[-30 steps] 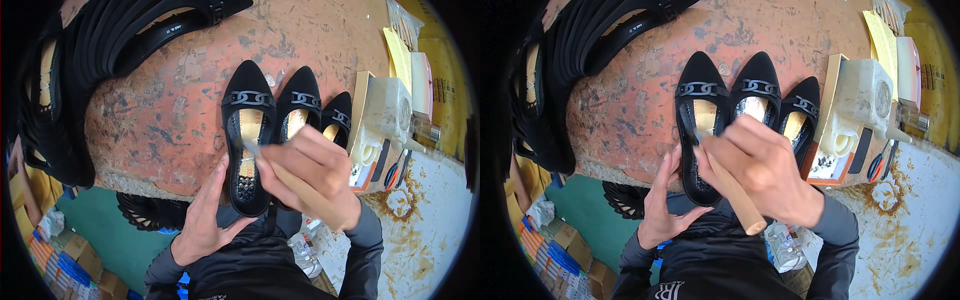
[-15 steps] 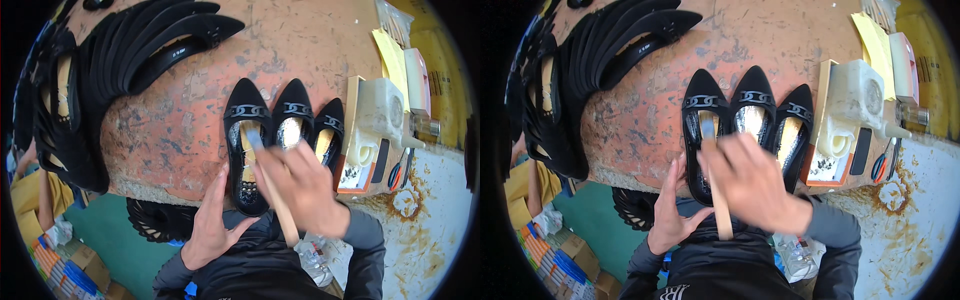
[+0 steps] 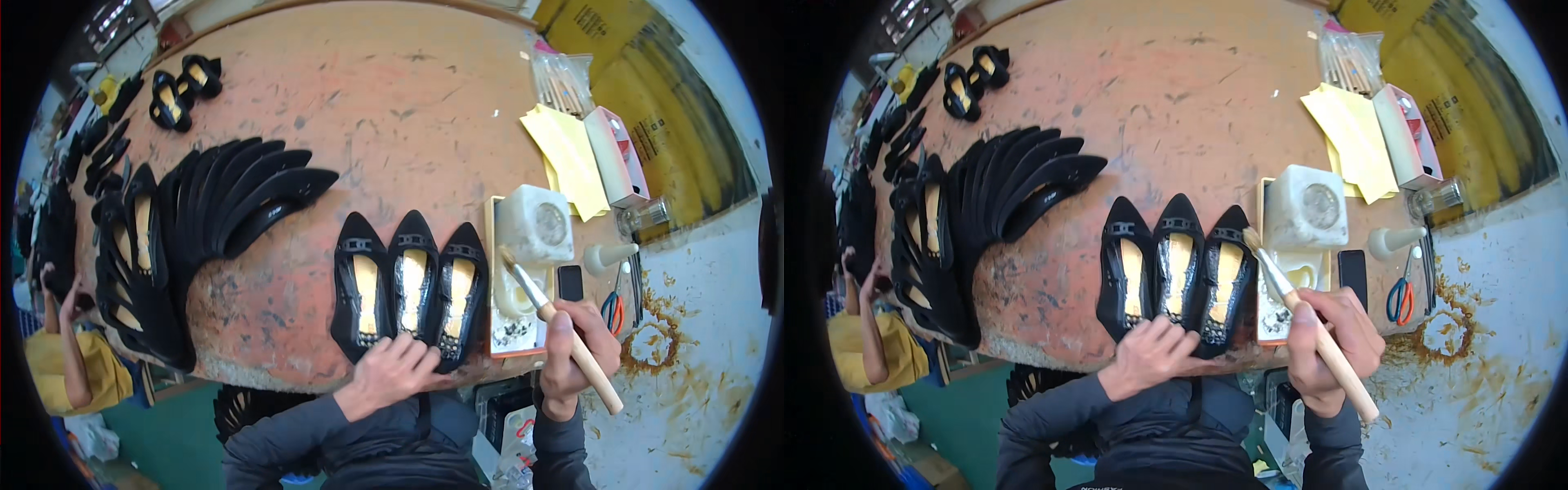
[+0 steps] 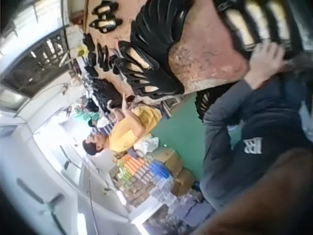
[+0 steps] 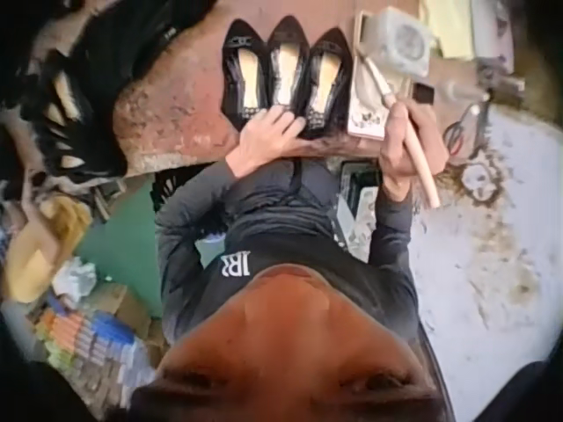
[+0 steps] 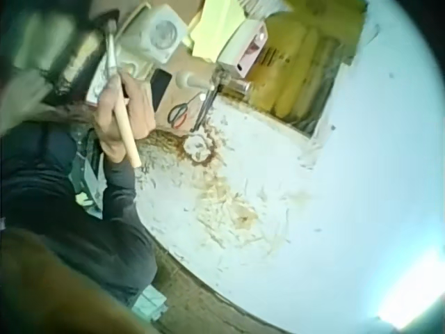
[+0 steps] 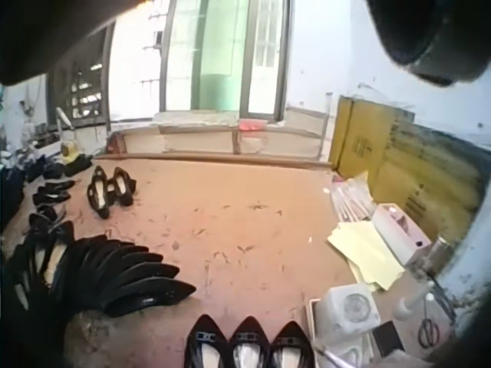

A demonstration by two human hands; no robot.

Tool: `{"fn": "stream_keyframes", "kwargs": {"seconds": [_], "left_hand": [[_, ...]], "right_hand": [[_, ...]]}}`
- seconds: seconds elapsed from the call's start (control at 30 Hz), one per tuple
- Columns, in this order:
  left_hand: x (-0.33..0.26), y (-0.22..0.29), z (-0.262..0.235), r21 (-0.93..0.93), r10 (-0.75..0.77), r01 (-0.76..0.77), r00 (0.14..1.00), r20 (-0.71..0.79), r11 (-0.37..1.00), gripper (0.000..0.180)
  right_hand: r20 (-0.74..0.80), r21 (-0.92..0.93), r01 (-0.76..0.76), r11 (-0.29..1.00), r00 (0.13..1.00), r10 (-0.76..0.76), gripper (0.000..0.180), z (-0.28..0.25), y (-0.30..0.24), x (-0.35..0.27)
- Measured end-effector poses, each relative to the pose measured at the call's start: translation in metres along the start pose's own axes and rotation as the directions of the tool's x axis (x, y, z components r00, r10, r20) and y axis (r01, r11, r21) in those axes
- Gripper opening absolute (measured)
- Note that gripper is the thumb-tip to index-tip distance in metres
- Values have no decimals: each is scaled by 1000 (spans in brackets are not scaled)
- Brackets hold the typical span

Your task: The person takes black shoes from a stack, applies glue to the insoles using a brush, and arranges the glued shoes in rows on the workbench.

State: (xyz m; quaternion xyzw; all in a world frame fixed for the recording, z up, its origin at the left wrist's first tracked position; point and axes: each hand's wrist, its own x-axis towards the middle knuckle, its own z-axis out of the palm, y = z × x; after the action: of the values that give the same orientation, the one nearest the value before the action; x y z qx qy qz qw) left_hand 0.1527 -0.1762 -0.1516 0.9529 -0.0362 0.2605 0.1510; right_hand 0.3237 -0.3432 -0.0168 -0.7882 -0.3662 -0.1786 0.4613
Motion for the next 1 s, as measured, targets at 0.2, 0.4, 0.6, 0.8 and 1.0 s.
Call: {"fn": "stream_keyframes", "kwargs": {"seconds": [0.2,0.4,0.6,0.8,1.0], "left_hand": [[128,-56,-1,53,50,-39,975,-215,998,45],[312,-191,73,172,51,-34,994,-96,984,62],[291,-182,116,215,-12,39,992,-126,976,58],[116,-181,-15,137,-245,338,857,-453,931,67],[-34,-262,-103,642,-461,560,820,-339,524,55]], "right_hand": [[-229,27,-131,991,964,134,26,-43,33,-19],[-246,32,-252,967,936,252,29,-34,43,-13],[-228,43,-303,952,925,305,31,-27,58,-19],[-136,71,-188,980,971,196,31,-19,64,-31],[-76,130,-222,966,969,233,29,-11,38,-34]]}}
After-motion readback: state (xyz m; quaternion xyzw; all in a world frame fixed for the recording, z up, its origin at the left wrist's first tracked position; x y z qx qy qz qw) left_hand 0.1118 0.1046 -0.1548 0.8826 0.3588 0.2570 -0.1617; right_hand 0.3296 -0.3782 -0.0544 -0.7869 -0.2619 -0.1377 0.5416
